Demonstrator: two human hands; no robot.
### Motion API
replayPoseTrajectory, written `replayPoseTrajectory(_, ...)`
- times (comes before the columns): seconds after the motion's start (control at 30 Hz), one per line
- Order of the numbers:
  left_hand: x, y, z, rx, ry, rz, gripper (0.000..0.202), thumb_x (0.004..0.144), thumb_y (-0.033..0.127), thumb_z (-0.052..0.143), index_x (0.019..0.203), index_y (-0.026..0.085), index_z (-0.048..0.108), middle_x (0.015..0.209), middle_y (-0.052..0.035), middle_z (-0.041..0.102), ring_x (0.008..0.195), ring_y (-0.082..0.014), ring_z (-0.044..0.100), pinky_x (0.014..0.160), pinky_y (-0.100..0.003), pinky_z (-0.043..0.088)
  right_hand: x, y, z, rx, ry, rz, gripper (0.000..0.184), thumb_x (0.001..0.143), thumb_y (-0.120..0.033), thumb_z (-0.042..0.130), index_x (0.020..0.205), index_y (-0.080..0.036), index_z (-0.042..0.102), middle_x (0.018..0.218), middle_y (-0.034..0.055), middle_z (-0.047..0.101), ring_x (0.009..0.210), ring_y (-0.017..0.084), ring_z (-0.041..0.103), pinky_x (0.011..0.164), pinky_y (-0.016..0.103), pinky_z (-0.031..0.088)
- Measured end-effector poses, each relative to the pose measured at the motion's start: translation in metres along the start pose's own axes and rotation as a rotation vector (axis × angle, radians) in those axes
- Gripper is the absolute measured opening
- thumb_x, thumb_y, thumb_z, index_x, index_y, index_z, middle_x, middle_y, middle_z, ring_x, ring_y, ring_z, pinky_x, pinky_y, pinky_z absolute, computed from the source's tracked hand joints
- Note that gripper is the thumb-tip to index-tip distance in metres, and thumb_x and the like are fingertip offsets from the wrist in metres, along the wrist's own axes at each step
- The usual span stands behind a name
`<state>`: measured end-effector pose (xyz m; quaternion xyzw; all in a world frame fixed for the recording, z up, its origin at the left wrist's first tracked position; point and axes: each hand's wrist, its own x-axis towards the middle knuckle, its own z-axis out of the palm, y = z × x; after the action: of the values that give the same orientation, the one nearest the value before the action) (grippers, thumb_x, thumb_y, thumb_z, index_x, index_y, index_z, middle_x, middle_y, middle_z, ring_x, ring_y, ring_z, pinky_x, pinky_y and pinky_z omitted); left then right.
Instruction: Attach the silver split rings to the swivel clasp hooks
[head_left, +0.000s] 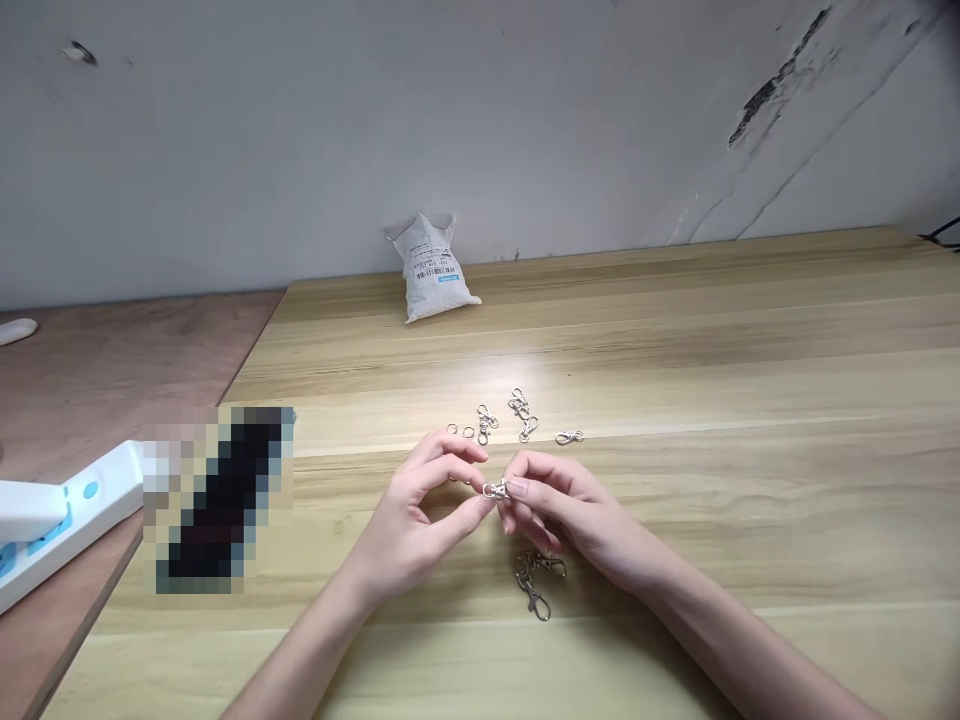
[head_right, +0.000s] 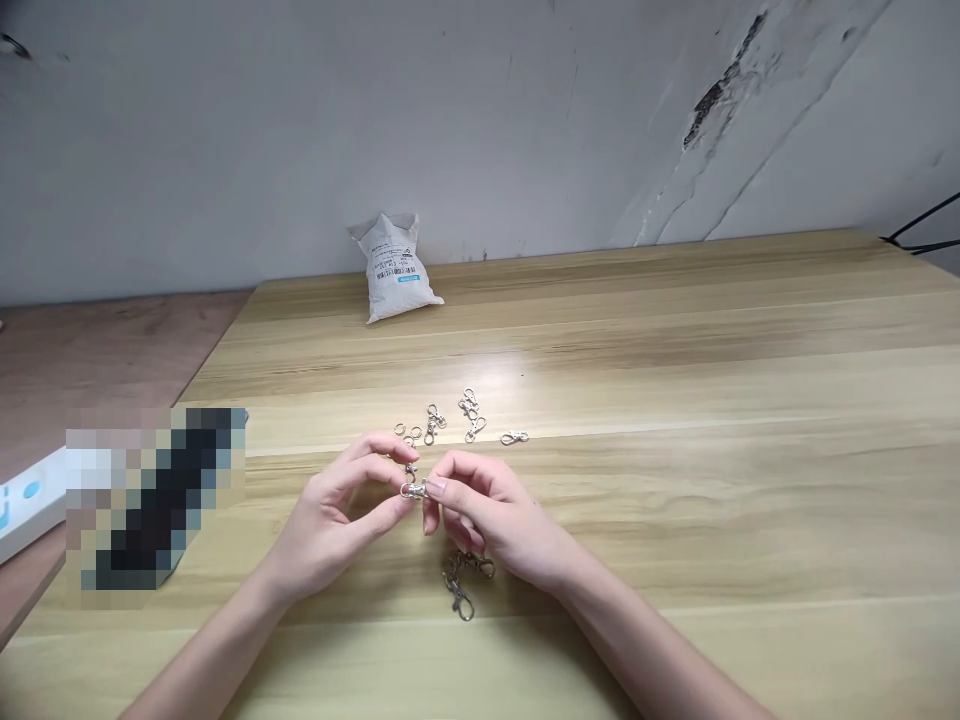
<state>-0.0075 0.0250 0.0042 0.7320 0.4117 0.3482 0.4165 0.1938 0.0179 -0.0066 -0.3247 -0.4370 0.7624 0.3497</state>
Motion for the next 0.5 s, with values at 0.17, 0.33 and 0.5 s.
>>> replayPoseTrajectory(0.17, 0.0001, 0.0035, -0.0011, 0.204, 0.031, 0.124, 0.011, 0.086, 0.014, 0.059, 0.086, 0.022, 0.067, 0.102, -0.0042, 0.061, 0.1, -0.019, 0.059, 0.089, -0.038, 0.047, -0.0006, 0.001, -0.0006, -0.058, -0.004, -0.01, 0.026, 0.092, -0.043, 0.057, 0.085, -0.018, 0.058, 0.077, -0.0005, 0.059, 0.051, 0.005, 0.039, 0.048, 0.02, 0.032)
replayPoseTrajectory(0.33, -0.0009, 0.0008, 0.0001, 0.145, 0.102, 0.167, 0.012, 0.086, 0.013, 0.06, 0.087, 0.023, 0.068, 0.102, -0.0035, 0.059, 0.098, -0.0177, 0.058, 0.09, -0.037, 0.047, -0.0012, 0.0022, -0.0013, -0.065, -0.029, -0.04, 0.025, 0.091, -0.041, 0.058, 0.087, -0.017, 0.059, 0.079, 0.0, 0.06, 0.051, 0.004, 0.039, 0.049, 0.02, 0.033)
replayPoseTrajectory(0.5, -0.0024, 0.0007, 0.0019, -0.028, 0.092, 0.098, 0.01, 0.088, 0.016, 0.059, 0.085, 0.023, 0.066, 0.104, -0.0036, 0.057, 0.099, -0.0168, 0.058, 0.087, -0.033, 0.049, -0.0027, 0.0004, -0.002, -0.113, -0.031, -0.091, 0.022, 0.092, -0.039, 0.057, 0.09, -0.018, 0.061, 0.08, 0.0006, 0.06, 0.051, 0.005, 0.04, 0.048, 0.021, 0.034)
